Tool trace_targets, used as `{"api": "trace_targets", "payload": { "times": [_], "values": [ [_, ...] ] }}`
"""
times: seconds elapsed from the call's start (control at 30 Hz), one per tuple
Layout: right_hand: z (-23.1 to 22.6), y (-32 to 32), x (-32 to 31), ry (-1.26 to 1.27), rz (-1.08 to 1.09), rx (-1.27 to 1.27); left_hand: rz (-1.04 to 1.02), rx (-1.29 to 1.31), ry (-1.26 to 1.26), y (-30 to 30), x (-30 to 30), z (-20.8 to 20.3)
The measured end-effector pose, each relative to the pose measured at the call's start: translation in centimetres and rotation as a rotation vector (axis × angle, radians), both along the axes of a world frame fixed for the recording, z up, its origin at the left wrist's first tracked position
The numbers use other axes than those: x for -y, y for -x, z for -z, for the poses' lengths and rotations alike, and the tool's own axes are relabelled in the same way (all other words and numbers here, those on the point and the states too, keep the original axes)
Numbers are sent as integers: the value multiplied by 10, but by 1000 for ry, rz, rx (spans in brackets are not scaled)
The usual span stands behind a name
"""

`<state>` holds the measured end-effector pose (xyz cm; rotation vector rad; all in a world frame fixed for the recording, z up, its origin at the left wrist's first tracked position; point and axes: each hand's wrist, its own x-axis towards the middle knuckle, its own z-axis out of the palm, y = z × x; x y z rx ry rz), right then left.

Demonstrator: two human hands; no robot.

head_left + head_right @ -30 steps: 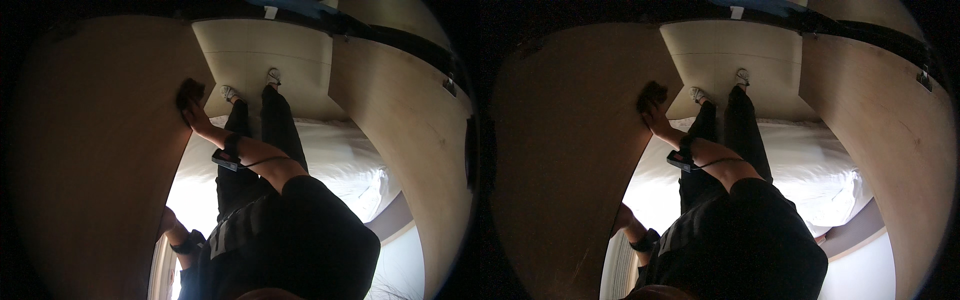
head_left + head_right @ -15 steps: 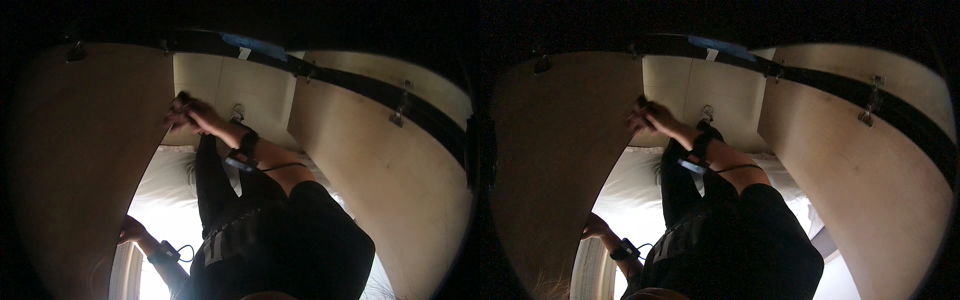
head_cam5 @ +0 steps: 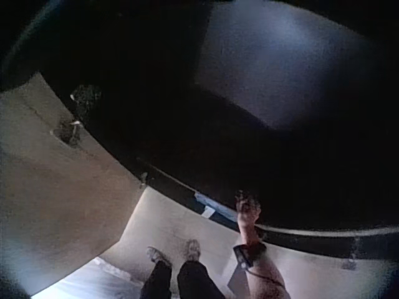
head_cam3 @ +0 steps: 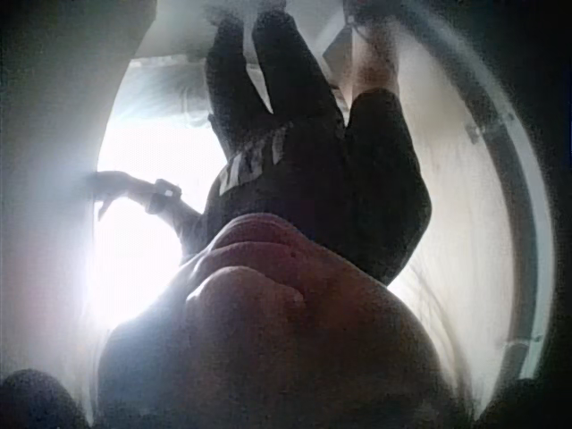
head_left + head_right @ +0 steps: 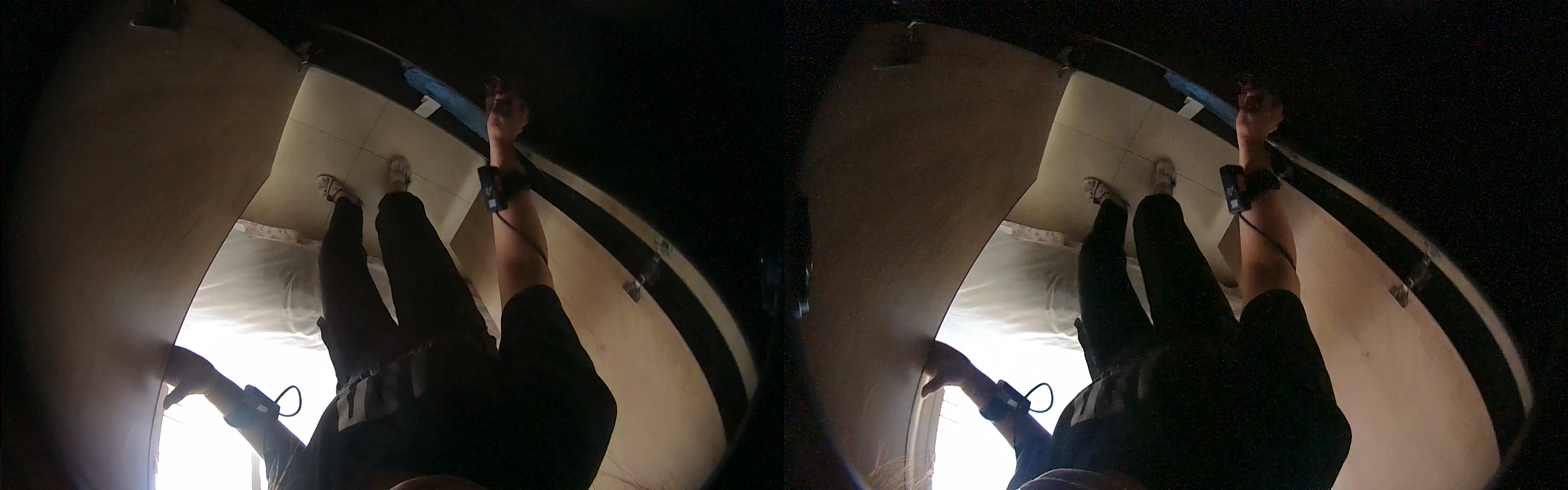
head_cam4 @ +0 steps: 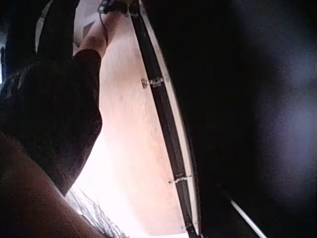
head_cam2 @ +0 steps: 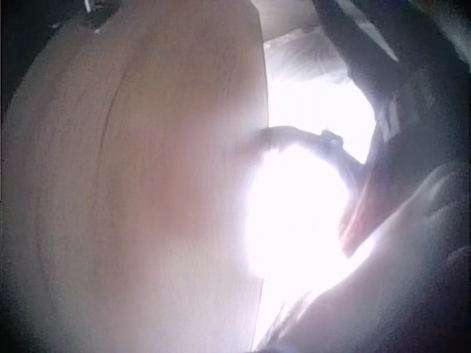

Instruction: The person wipes various furniture surfaces in a bedroom using a cloth, including the exterior of a wardrobe, a wooden shelf inside the wardrobe, a bedside table, the inside of a drawer, the side of the wardrobe, and a door.

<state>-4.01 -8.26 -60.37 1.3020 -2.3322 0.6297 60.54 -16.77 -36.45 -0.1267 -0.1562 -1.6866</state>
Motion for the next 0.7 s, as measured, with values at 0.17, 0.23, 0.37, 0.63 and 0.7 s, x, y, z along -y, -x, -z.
{"api": "trace_targets", "payload": {
  "times": [0.17,0.23,0.37,0.63,0.7],
  "values": [
    [41,-69,42,176,-140,358,72,-850,-130,-27,-34,21],
    [49,-105,48,-77,-311,298,-588,-357,-148,-207,-99,47],
    [53,-104,29,-303,-555,391,-1026,317,-448,-31,-11,81],
    [224,-68,43,-250,-123,837,-1041,1019,-632,-89,2,212],
    [264,-88,80,-191,-78,998,-1104,1209,-581,-101,-14,195]
  ]
}}
